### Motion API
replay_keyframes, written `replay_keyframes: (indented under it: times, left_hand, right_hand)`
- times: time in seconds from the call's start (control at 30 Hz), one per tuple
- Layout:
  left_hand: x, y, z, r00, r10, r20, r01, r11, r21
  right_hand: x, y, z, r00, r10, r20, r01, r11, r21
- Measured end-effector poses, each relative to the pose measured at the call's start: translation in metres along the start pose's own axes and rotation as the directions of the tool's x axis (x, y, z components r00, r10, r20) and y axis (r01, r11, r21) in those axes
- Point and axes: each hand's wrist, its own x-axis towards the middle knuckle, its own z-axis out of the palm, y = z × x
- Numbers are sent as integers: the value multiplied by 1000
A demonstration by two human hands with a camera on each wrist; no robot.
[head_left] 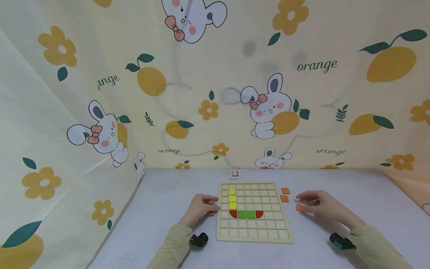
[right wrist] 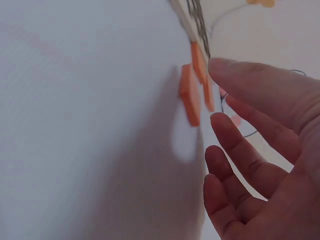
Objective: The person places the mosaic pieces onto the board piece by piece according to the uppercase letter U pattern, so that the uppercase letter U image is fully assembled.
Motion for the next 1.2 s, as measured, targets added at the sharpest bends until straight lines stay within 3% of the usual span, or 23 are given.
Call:
replay_keyframes:
  times: [0.3, 1.1, 1.2]
  left_hand:
    - [1, -2, 0, 1000, 6, 0, -6, 1000, 1]
    - [1, -1, 0, 1000, -1, -4, 1, 1000, 14]
    - [1, -1, 0, 1000, 9, -3, -9, 1000, 15]
  right_hand:
    - [-7, 6, 3, 999, 24, 37, -24, 1000, 2]
    - [-6, -1, 4, 999, 42, 11, -42, 999, -6]
    - [-5, -5, 4, 1000, 5, -12, -6, 1000, -14]
